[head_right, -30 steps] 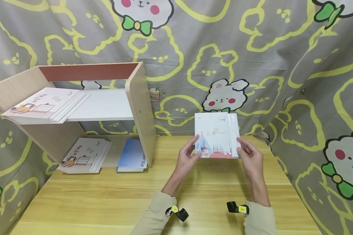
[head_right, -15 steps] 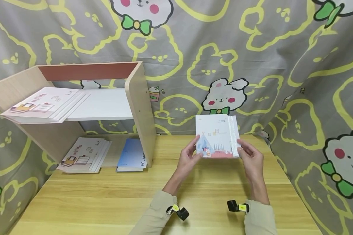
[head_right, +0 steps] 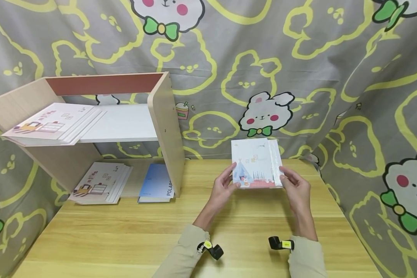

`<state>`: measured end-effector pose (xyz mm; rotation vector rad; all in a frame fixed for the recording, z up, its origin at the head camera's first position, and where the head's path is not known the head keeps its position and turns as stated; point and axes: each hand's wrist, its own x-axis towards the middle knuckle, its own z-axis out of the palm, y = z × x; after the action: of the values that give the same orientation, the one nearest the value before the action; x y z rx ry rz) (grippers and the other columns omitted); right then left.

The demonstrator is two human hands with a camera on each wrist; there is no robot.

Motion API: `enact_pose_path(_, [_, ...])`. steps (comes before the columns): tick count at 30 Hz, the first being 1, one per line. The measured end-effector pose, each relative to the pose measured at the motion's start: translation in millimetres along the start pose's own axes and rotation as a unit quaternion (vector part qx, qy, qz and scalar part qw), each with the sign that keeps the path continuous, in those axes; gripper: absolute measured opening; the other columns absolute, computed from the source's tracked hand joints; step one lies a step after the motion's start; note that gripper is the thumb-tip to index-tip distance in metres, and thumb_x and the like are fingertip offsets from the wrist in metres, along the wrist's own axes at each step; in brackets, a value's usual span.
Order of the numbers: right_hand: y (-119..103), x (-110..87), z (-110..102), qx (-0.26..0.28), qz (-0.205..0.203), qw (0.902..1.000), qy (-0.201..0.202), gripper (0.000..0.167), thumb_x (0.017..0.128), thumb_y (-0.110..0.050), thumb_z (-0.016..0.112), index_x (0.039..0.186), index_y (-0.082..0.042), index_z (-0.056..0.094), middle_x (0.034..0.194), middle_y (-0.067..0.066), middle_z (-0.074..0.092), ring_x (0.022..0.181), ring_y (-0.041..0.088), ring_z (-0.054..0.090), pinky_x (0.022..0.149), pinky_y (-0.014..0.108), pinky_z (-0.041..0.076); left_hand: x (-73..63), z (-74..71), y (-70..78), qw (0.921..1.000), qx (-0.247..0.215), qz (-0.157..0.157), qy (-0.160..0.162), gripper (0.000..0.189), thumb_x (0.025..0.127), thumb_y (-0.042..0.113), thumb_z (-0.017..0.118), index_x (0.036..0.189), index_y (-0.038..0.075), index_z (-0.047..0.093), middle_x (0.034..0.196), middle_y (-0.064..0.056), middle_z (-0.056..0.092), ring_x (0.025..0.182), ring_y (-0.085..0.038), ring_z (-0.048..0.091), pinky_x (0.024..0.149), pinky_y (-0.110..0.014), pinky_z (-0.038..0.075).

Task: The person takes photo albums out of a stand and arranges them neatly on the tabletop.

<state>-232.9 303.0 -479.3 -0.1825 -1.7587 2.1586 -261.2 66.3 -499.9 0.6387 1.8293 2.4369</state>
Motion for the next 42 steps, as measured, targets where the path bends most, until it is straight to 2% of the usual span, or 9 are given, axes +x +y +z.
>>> enact_pose_path(10, [9, 2.3, -2, -0.015, 0.008, 0.9998, -0.006, 0.036, 0.098, 0.002, 0.065, 0.134, 0.008, 0.062, 0.104, -0.011, 0.073, 0.092, 0.002, 0.066, 0.078, 0.013, 0.055, -0.8, -0.6, -4.8, 0.9998, -0.002, -0.013, 0.017, 0.071, 0.091, -0.020, 0.054, 0.155, 0.008, 0.044, 0.159, -0.008, 0.038, 0.130, -0.027, 0.052, 0.096, -0.023, 0.052])
enact_pose_path(16, [14, 3.8, -3, -0.020, 0.019, 0.9996, -0.002, 0.036, 0.099, 0.000, 0.065, 0.134, 0.006, 0.063, 0.104, -0.013, 0.073, 0.092, 0.000, 0.065, 0.077, 0.012, 0.054, -1.7, -2.3, -8.7, 0.9996, -0.014, -0.015, 0.018, 0.068, 0.091, -0.020, 0.055, 0.154, 0.004, 0.044, 0.161, -0.013, 0.035, 0.131, -0.031, 0.051, 0.094, -0.023, 0.053])
enact_pose_path(21, [15, 4.9, -2, -0.025, 0.035, 0.9990, 0.005, 0.036, 0.099, -0.002, 0.066, 0.134, 0.003, 0.064, 0.103, -0.015, 0.073, 0.091, 0.000, 0.065, 0.075, 0.012, 0.054, -2.3, -3.0, -9.5, 0.9993, -0.020, -0.024, 0.021, 0.066, 0.093, -0.019, 0.057, 0.154, 0.005, 0.045, 0.161, -0.012, 0.035, 0.132, -0.030, 0.051, 0.092, -0.022, 0.053])
enact_pose_path(29, [17, 5.5, -1, -0.069, 0.052, 0.9962, 0.013, 0.038, 0.099, -0.005, 0.066, 0.136, 0.004, 0.063, 0.103, -0.017, 0.071, 0.094, -0.001, 0.062, 0.074, 0.012, 0.052, -2.7, -3.1, -13.1, 0.9983, -0.019, -0.041, 0.037, 0.066, 0.093, -0.018, 0.056, 0.154, 0.004, 0.045, 0.158, -0.014, 0.038, 0.129, -0.031, 0.053, 0.091, -0.022, 0.054])
enact_pose_path(33, [19, 4.7, -3, -0.070, 0.059, 0.9958, 0.005, 0.038, 0.099, -0.004, 0.065, 0.137, 0.003, 0.062, 0.103, -0.018, 0.070, 0.093, -0.001, 0.063, 0.074, 0.013, 0.053, -3.5, -2.8, -15.4, 0.9978, -0.020, -0.046, 0.043, 0.065, 0.092, -0.018, 0.056, 0.153, 0.004, 0.045, 0.158, -0.015, 0.039, 0.127, -0.031, 0.054, 0.089, -0.022, 0.054])
enact_pose_path(38, [20, 4.4, -4, -0.083, 0.061, 0.9946, -0.004, 0.040, 0.099, -0.003, 0.063, 0.139, 0.001, 0.062, 0.109, -0.018, 0.068, 0.099, -0.002, 0.061, 0.079, 0.012, 0.053, -3.7, -1.8, -17.9, 0.9967, -0.030, -0.058, 0.049, 0.067, 0.091, -0.019, 0.054, 0.154, 0.004, 0.045, 0.156, -0.016, 0.042, 0.126, -0.028, 0.055, 0.086, -0.019, 0.053])
enact_pose_path(42, [20, 4.5, -4, -0.099, 0.073, 0.9924, -0.009, 0.044, 0.099, -0.003, 0.062, 0.142, 0.002, 0.058, 0.120, -0.014, 0.066, 0.106, -0.001, 0.058, 0.083, 0.011, 0.051, -4.3, -2.0, -19.1, 0.9962, -0.030, -0.063, 0.053, 0.069, 0.089, -0.019, 0.053, 0.153, 0.003, 0.045, 0.151, -0.017, 0.046, 0.123, -0.026, 0.056, 0.082, -0.017, 0.052])
